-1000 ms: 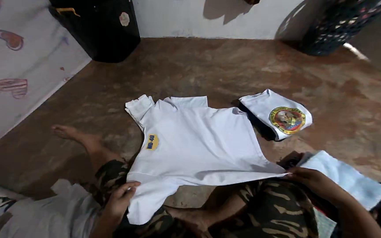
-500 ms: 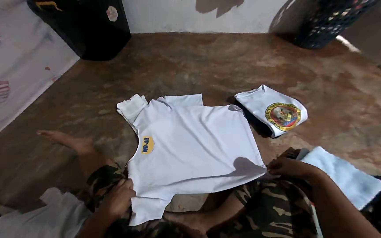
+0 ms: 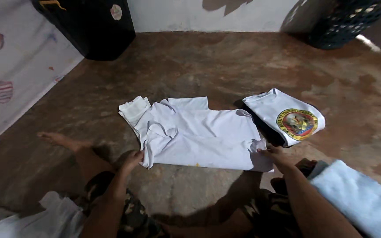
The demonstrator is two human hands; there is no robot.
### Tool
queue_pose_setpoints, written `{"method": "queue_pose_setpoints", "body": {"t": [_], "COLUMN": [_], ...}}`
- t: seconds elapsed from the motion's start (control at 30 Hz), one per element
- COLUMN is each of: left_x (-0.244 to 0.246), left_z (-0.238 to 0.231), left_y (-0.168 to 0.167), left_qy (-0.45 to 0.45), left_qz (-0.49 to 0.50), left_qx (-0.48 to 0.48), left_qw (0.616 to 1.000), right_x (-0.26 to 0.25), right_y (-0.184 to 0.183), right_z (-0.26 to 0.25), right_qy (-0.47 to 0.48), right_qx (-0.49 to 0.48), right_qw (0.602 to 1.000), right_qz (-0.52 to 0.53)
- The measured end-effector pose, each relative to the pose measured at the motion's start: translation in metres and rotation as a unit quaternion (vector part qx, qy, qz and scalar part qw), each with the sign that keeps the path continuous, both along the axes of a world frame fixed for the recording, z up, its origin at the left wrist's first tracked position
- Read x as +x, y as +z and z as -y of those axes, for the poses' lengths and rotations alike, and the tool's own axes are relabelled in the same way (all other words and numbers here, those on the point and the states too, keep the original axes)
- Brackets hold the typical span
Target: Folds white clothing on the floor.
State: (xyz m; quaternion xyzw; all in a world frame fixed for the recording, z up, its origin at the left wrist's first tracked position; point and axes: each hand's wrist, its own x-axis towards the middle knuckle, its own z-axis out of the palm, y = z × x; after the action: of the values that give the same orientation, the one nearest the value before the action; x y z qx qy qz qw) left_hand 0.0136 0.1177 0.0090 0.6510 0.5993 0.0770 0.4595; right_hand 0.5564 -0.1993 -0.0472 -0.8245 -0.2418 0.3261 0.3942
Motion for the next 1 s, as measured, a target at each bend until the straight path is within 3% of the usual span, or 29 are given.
{"method": "queue_pose_setpoints", "body": {"t": [0.13, 0.23, 0.37, 0.43, 0.53, 0.6, 0.8, 0.9, 1.0], "left_x": [0.002, 0.014, 0.038, 0.035, 0.023, 0.017, -0.001, -0.001, 0.003], "left_z": [0.017, 0.030, 0.051, 0.049, 0.038, 0.036, 0.033, 0.039, 0.046], "left_y": [-0.011, -0.012, -0.006, -0.020, -0.029, -0.027, -0.024, -0.027, -0.026], "left_qy": [0.031, 0.022, -0.036, -0.036, -0.025, -0.021, -0.027, -0.098, -0.100], "left_qz": [-0.048, -0.138, -0.260, -0.262, -0.245, -0.230, -0.130, -0.181, -0.191], "left_qx": [0.058, 0.152, 0.148, 0.169, 0.165, 0.160, 0.147, 0.165, 0.214], "left_qw": [0.997, 0.979, 0.954, 0.949, 0.955, 0.960, 0.980, 0.965, 0.953], "right_x": [-0.001, -0.008, -0.014, -0.012, -0.011, -0.012, -0.016, -0.017, -0.020], "right_y": [0.003, 0.008, 0.018, 0.015, 0.012, 0.015, 0.020, 0.024, 0.027], "right_z": [-0.004, -0.010, -0.005, 0.005, 0.014, 0.015, 0.018, 0.019, 0.021], "right_qy": [0.015, 0.020, -0.031, 0.005, 0.039, 0.040, 0.035, 0.028, -0.011], "right_qx": [-0.095, -0.132, 0.050, 0.046, -0.124, -0.160, -0.210, -0.199, -0.157], "right_qw": [0.994, 0.988, 0.998, 0.999, 0.992, 0.986, 0.977, 0.979, 0.987], "right_qz": [0.055, 0.073, -0.007, -0.015, 0.005, 0.002, -0.015, -0.026, -0.045]}}
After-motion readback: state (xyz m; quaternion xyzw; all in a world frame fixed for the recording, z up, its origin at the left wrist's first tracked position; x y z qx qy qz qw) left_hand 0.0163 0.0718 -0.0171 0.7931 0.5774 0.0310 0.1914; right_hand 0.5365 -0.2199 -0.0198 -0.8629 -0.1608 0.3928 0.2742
